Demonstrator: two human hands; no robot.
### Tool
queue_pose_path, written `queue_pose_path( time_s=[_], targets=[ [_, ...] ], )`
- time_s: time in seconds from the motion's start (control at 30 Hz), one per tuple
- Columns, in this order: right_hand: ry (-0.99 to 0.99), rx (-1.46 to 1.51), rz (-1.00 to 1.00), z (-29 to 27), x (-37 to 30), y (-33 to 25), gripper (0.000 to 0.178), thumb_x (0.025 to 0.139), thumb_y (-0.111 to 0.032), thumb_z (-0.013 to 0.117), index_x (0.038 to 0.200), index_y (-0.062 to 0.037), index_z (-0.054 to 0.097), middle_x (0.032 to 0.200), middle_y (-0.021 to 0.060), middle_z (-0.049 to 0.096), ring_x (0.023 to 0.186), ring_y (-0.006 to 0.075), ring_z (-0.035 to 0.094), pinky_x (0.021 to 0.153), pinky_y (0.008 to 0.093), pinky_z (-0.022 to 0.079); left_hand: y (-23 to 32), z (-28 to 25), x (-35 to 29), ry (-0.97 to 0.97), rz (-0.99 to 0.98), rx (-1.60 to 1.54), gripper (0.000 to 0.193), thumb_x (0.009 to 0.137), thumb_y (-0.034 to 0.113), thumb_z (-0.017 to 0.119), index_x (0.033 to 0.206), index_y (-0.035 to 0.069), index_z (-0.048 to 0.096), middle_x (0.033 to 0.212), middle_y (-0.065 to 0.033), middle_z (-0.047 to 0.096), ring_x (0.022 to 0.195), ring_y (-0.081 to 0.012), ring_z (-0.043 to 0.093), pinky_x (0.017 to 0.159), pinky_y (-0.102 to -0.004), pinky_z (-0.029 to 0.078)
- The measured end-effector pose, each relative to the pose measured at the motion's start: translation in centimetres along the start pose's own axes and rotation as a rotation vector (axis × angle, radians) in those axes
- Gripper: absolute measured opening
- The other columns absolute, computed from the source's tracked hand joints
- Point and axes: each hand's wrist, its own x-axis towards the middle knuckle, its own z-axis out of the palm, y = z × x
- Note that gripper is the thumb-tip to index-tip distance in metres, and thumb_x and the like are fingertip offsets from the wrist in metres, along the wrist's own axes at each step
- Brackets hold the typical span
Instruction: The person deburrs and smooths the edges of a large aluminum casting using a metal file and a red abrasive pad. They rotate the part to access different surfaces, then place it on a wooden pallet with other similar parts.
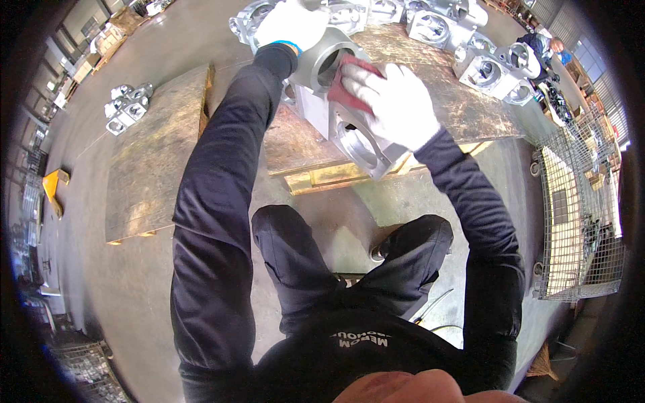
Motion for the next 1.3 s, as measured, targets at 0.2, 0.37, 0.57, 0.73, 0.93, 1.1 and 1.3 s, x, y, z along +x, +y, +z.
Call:
queue_pose_path(
  time_s=[0.2,0.37,0.57,0.73,0.93,1.1,1.3],
  targets=[
    [-0.026,0.285,0.419,2.5,2.9,-4.1,0.052,0.085,-0.031,0.072,0.132,-0.009,0.07,0.132,0.0128,0.071,0.109,0.0324,0.071,0.095,0.0398,0.055,0.2,1.0,-0.4,0.035,-0.066,-0.068,0.05,0.093,0.048,0.06,0.122,0.01,0.073,0.119,-0.0194,0.074,0.112,-0.0403,0.069,0.097,-0.047,0.054],
    [0.329,1.955,1.115,2.0,5.0,-5.6,0.023,0.091,-0.018,0.077,0.105,0.0001,0.074,0.091,0.0079,0.07,0.083,0.013,0.065,0.068,0.0279,0.051,0.3,0.6,-0.7,0.073,-0.13,-0.146,0.054,0.093,0.053,0.061,0.124,0.01,0.073,0.12,-0.0191,0.074,0.114,-0.0401,0.069,0.099,-0.0464,0.054],
    [0.001,0.87,0.975,1.5,5.4,-7.7,0.035,0.085,-0.022,0.077,0.114,-0.0018,0.075,0.101,0.0214,0.074,0.1,0.0245,0.072,0.088,0.0362,0.058,-0.4,1.8,-0.1,0.078,-0.089,-0.063,0.049,0.094,0.051,0.059,0.118,0.012,0.075,0.115,-0.0164,0.075,0.109,-0.037,0.07,0.098,-0.047,0.053],
    [0.018,0.166,0.214,-0.2,3.0,-4.2,0.048,0.08,-0.022,0.075,0.125,-0.0084,0.071,0.125,0.0108,0.072,0.11,0.0312,0.068,0.092,0.0423,0.055,-2.1,4.4,-1.2,0.12,0.047,0.198,0.042,0.096,0.047,0.056,0.111,0.014,0.077,0.107,-0.013,0.076,0.102,-0.0332,0.071,0.097,-0.0481,0.052],
    [-0.243,-0.177,0.055,0.6,2.3,1.9,0.047,0.081,-0.018,0.069,0.128,-0.0206,0.071,0.137,0.0031,0.068,0.106,0.0271,0.064,0.092,0.0416,0.053,-4.0,6.5,-2.5,0.28,0.231,0.5,0.033,0.092,0.038,0.056,0.086,0.016,0.079,0.09,-0.0089,0.078,0.09,-0.0318,0.073,0.09,-0.0496,0.052],
    [0.027,0.253,0.225,3.5,1.3,-0.4,0.048,0.077,-0.02,0.071,0.125,-0.0174,0.075,0.13,0.0056,0.073,0.103,0.0298,0.07,0.095,0.0396,0.054,-2.3,3.5,-1.3,-0.181,0.151,0.526,0.031,0.093,0.031,0.055,0.092,0.014,0.081,0.097,-0.0126,0.078,0.096,-0.0312,0.073,0.088,-0.0494,0.053],
    [0.063,0.559,0.341,2.0,0.3,-0.7,0.042,0.08,-0.024,0.074,0.119,-0.0109,0.077,0.097,0.0171,0.076,0.084,0.0334,0.075,0.08,0.0378,0.059,1.3,-1.3,-1.9,0.041,-0.207,-0.198,0.053,0.095,0.049,0.063,0.123,0.005,0.073,0.122,-0.0205,0.074,0.116,-0.0373,0.069,0.102,-0.043,0.052]
  ],
)
